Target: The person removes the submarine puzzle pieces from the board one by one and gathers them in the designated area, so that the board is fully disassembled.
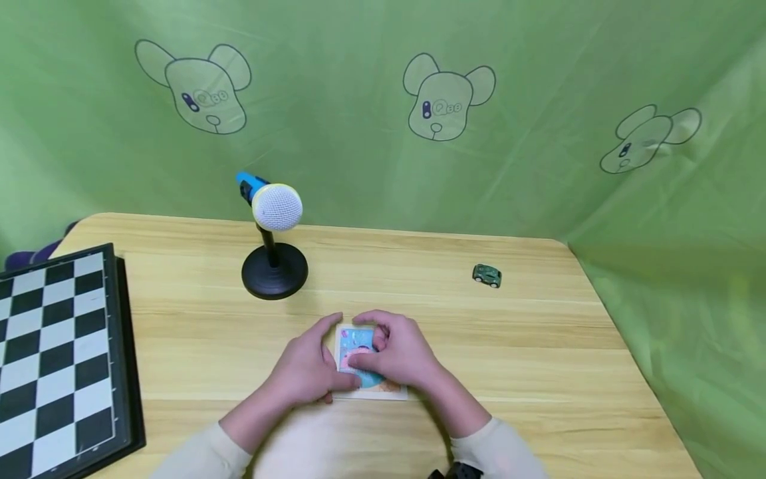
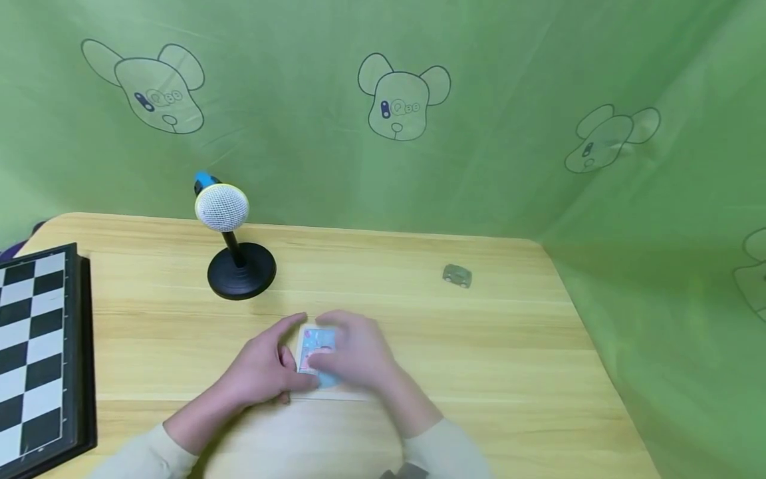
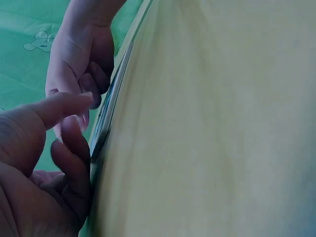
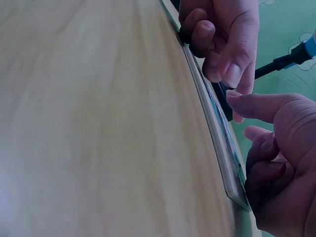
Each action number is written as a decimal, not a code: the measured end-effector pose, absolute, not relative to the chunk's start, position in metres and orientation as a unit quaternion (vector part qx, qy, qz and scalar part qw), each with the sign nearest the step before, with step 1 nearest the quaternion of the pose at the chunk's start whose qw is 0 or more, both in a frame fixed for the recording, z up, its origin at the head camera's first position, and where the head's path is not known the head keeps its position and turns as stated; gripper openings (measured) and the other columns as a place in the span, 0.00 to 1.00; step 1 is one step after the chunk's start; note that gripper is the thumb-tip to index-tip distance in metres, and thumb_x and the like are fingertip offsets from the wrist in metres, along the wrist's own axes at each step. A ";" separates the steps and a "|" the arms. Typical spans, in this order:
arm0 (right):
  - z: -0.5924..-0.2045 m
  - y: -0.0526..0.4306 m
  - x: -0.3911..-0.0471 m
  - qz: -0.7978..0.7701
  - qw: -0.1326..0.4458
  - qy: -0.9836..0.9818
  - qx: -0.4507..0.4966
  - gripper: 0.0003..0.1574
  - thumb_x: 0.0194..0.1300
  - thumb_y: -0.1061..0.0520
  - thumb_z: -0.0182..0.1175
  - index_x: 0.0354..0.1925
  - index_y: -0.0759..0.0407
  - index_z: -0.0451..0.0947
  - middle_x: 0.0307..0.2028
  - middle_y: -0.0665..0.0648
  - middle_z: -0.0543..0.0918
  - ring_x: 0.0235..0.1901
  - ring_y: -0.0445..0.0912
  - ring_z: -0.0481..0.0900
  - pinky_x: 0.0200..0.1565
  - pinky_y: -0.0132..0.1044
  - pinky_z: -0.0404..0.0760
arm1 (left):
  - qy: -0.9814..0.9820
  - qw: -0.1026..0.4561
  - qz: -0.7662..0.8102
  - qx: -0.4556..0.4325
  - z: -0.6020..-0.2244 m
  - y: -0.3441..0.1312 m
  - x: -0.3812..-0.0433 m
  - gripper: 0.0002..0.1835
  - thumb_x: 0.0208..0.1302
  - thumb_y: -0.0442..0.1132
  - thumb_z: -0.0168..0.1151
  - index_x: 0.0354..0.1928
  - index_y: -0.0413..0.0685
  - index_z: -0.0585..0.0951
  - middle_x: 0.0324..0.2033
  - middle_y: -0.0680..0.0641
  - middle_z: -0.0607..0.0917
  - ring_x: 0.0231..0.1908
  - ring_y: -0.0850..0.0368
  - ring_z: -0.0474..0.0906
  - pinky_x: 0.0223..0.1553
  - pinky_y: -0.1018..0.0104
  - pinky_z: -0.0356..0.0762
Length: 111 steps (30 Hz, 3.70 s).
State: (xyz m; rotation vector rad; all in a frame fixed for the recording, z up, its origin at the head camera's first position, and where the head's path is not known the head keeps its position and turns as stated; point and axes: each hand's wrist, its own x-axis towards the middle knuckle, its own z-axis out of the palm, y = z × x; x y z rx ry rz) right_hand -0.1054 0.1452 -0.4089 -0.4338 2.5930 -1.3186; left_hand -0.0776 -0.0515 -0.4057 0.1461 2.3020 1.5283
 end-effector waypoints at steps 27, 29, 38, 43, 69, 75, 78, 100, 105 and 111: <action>-0.400 0.136 -0.111 -0.386 0.162 0.893 -0.162 0.25 0.51 0.58 0.78 0.49 0.51 0.84 0.15 0.49 0.72 0.15 0.41 0.69 0.18 0.33 0.67 | 0.817 0.191 0.540 0.060 -0.416 -0.055 -0.076 0.55 0.43 0.36 0.83 0.74 0.45 0.62 0.17 0.48 0.79 0.09 0.55 0.76 0.11 0.64 0.71; -0.402 0.135 -0.112 -0.398 0.172 0.888 -0.155 0.25 0.51 0.60 0.78 0.49 0.52 0.83 0.15 0.50 0.72 0.15 0.41 0.69 0.18 0.32 0.67 | 0.817 0.192 0.540 0.059 -0.416 -0.055 -0.076 0.55 0.43 0.36 0.83 0.74 0.44 0.62 0.17 0.48 0.79 0.09 0.55 0.76 0.11 0.64 0.71; -0.398 0.130 -0.111 -0.427 0.188 0.875 -0.133 0.28 0.51 0.65 0.78 0.50 0.57 0.79 0.17 0.50 0.68 0.18 0.42 0.66 0.20 0.31 0.64 | 0.810 0.193 0.551 0.057 -0.418 -0.055 -0.076 0.56 0.42 0.36 0.83 0.74 0.45 0.62 0.18 0.47 0.79 0.10 0.55 0.76 0.11 0.66 0.71; -0.397 0.130 -0.109 -0.434 0.182 0.873 -0.127 0.28 0.50 0.67 0.77 0.49 0.56 0.78 0.18 0.50 0.66 0.20 0.43 0.65 0.24 0.32 0.65 | 0.810 0.192 0.551 0.057 -0.418 -0.055 -0.076 0.56 0.41 0.35 0.83 0.74 0.44 0.61 0.19 0.47 0.79 0.10 0.55 0.76 0.11 0.67 0.70; -0.406 0.143 -0.111 -0.437 0.137 0.879 -0.137 0.16 0.54 0.62 0.75 0.41 0.57 0.82 0.15 0.47 0.65 0.16 0.39 0.62 0.21 0.30 0.64 | 0.802 0.198 0.559 0.064 -0.418 -0.056 -0.076 0.56 0.42 0.34 0.82 0.75 0.45 0.61 0.19 0.47 0.78 0.09 0.56 0.76 0.11 0.67 0.70; -0.404 0.143 -0.111 -0.447 0.137 0.873 -0.136 0.16 0.54 0.63 0.75 0.41 0.61 0.82 0.15 0.48 0.66 0.16 0.40 0.63 0.21 0.30 0.65 | 0.803 0.197 0.559 0.063 -0.420 -0.057 -0.076 0.56 0.42 0.34 0.83 0.74 0.46 0.61 0.19 0.47 0.78 0.09 0.56 0.75 0.11 0.68 0.69; -0.400 0.145 -0.108 -0.461 0.132 0.868 -0.131 0.17 0.54 0.63 0.75 0.42 0.61 0.82 0.15 0.48 0.65 0.16 0.40 0.62 0.23 0.30 0.67 | 0.804 0.196 0.558 0.063 -0.420 -0.057 -0.075 0.57 0.41 0.34 0.83 0.74 0.46 0.61 0.19 0.47 0.78 0.09 0.55 0.75 0.10 0.67 0.69; -0.390 0.230 -0.103 -0.445 0.081 0.884 -0.121 0.18 0.55 0.65 0.74 0.45 0.61 0.82 0.17 0.48 0.64 0.19 0.41 0.62 0.33 0.34 0.70 | 0.799 0.194 0.567 0.059 -0.420 -0.053 -0.073 0.57 0.41 0.34 0.83 0.75 0.46 0.61 0.20 0.46 0.77 0.09 0.56 0.74 0.11 0.68 0.69; -0.391 0.243 -0.106 -0.427 0.073 0.894 -0.116 0.18 0.55 0.65 0.73 0.45 0.62 0.82 0.18 0.48 0.64 0.20 0.41 0.62 0.34 0.35 0.70 | 0.802 0.190 0.563 0.060 -0.419 -0.055 -0.073 0.57 0.41 0.34 0.83 0.75 0.46 0.61 0.20 0.47 0.77 0.09 0.56 0.74 0.11 0.68 0.69; -0.395 0.258 -0.111 -0.407 0.062 0.904 -0.118 0.18 0.56 0.66 0.73 0.45 0.63 0.82 0.18 0.48 0.64 0.20 0.41 0.63 0.34 0.35 0.69 | 0.799 0.193 0.566 0.060 -0.419 -0.055 -0.074 0.57 0.41 0.34 0.83 0.75 0.46 0.61 0.19 0.47 0.77 0.09 0.56 0.74 0.11 0.68 0.69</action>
